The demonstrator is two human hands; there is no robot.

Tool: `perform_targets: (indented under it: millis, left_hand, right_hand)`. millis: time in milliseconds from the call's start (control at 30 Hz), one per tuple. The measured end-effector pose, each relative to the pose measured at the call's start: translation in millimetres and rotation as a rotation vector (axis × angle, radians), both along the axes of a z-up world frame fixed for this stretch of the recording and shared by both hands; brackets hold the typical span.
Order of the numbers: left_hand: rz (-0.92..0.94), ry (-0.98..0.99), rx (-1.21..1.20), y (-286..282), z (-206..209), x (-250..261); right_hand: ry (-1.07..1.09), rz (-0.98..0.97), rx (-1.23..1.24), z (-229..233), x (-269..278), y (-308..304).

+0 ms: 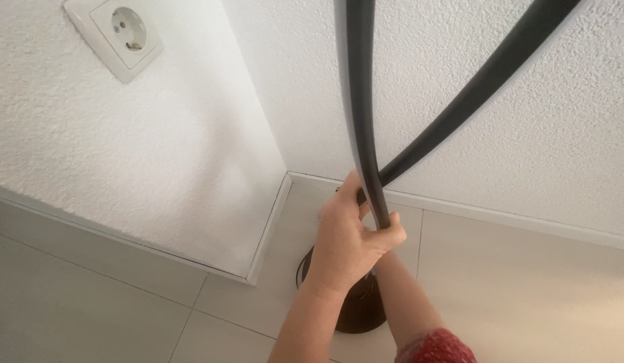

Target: The person wipes a door frame, door handle, and a floor lamp base with a blue cloth.

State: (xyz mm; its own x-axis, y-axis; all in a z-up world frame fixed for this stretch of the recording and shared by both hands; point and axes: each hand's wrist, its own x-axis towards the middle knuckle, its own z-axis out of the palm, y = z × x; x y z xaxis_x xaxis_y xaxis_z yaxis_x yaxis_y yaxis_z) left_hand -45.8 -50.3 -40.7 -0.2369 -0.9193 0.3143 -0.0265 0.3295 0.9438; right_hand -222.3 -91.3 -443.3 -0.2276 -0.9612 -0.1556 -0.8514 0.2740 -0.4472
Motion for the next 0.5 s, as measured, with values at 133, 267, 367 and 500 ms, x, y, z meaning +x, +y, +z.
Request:
perform_targets:
  millis: [133, 267, 367, 500]
  left_hand:
    - [0.033, -0.098, -0.024, -2.6, -1.0, -0.9]
    - [0.036, -0.073, -0.023, -2.4, -4.3, 2.6]
    - [0.028, -0.038, -0.038, -1.4, -3.0, 4.6]
    - [0.026, -0.046, 0.000, 0.0, 2.0, 3.5]
  right_hand:
    - [-0.089, 0.003, -0.008, 3.8, -2.8, -2.0]
    - [-0.226, 0.020, -0.023, 10.2, 2.6, -1.6]
    - [-0.314, 0.028, -0.032, 19.4, 3.3, 4.6]
    - [0.148, 0.177, 0.147, 66.0, 6.0, 47.5]
